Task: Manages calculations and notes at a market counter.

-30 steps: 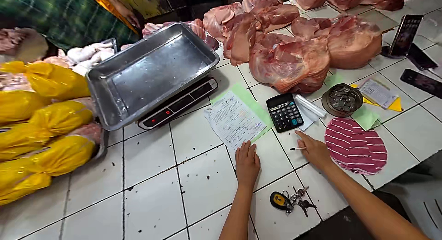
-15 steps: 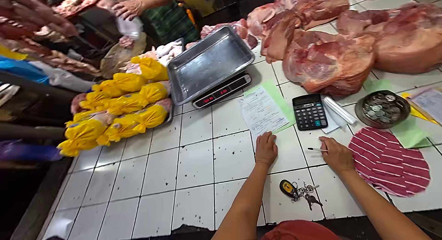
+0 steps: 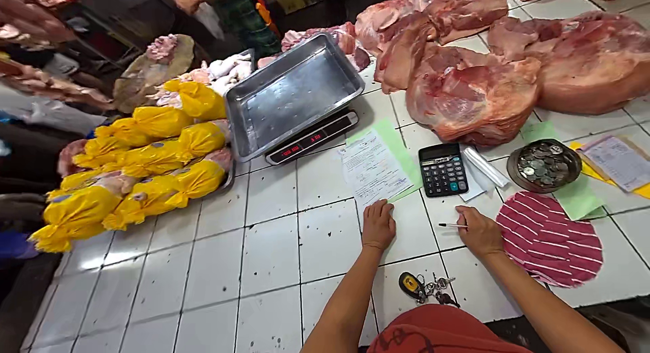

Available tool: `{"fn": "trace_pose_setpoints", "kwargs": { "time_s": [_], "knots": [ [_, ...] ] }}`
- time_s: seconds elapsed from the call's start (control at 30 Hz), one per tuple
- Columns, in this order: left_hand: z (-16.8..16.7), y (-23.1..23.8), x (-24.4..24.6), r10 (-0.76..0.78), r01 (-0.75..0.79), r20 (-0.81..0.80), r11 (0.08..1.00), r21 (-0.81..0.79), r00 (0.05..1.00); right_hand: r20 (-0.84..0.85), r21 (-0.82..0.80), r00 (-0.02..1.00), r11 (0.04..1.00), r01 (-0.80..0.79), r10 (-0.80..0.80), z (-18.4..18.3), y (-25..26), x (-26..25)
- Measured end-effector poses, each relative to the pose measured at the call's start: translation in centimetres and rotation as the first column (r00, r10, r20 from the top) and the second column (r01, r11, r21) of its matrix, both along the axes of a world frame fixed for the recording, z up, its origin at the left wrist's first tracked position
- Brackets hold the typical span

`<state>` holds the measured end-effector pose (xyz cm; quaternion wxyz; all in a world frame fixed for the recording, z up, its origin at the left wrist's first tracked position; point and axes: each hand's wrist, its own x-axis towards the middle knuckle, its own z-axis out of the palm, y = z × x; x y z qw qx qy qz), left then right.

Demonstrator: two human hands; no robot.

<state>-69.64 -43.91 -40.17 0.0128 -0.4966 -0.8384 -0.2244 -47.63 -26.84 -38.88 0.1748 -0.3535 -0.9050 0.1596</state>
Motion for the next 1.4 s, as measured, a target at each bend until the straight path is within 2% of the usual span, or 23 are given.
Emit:
{"fn": "trace_pose_setpoints", "kwargs": {
  "time_s": [0.47,0.53,0.6,0.63,0.73,0.83,0.87,0.9,0.97,1.23,1.4],
  "knots": [
    [0.1,-0.1,-0.3,-0.006,0.007,0.053,1.000,-0.021,0.999,0.032,-0.013,0.999,1.000,0.004,-0.004,-0.6,0.0,0.0],
    [0.2,0.0,-0.4,-0.005,0.005,0.046,1.000,-0.013,0.999,0.100,-0.105,0.995,0.994,0.003,0.008,0.3,0.4,-0.4],
    [0.2,0.0,-0.5,-0.003,0.004,0.050,1.000,-0.010,0.999,0.239,-0.300,0.969,0.954,0.018,0.057,2.7,1.4,-1.3],
    [0.1,0.0,-0.5,-0.003,0.003,0.051,1.000,-0.009,0.999,0.255,-0.331,0.964,0.944,0.018,0.071,3.8,1.8,-1.9],
    [-0.2,-0.1,-0.5,-0.005,0.005,0.045,1.000,-0.001,0.999,0.146,-0.194,0.988,0.981,-0.019,0.048,5.9,2.5,-3.2],
    [-0.3,0.0,-0.6,-0.006,0.006,0.035,1.000,0.002,0.999,0.034,-0.029,0.999,0.999,-0.025,0.026,5.4,2.5,-3.9],
    [-0.2,0.0,-0.6,-0.005,0.005,0.030,1.000,0.002,1.000,0.085,-0.050,0.996,0.999,-0.018,0.022,4.9,2.4,-3.9],
    [-0.2,0.0,-0.6,-0.005,0.005,0.025,1.000,0.003,1.000,0.204,-0.131,0.979,0.991,0.003,0.024,4.7,2.3,-3.7],
    [-0.1,0.0,-0.5,-0.008,0.008,0.024,1.000,0.003,1.000,0.449,-0.322,0.891,0.942,0.096,0.062,4.8,2.2,-3.7],
    [-0.1,0.1,-0.5,-0.006,0.006,0.032,1.000,-0.003,0.999,0.381,-0.298,0.922,0.953,0.057,0.064,5.7,0.7,-5.0],
    [-0.1,0.1,-0.5,-0.003,0.003,0.031,1.000,0.010,1.000,0.487,-0.340,0.872,0.931,0.131,0.055,6.3,2.2,-7.6]
  ]
}}
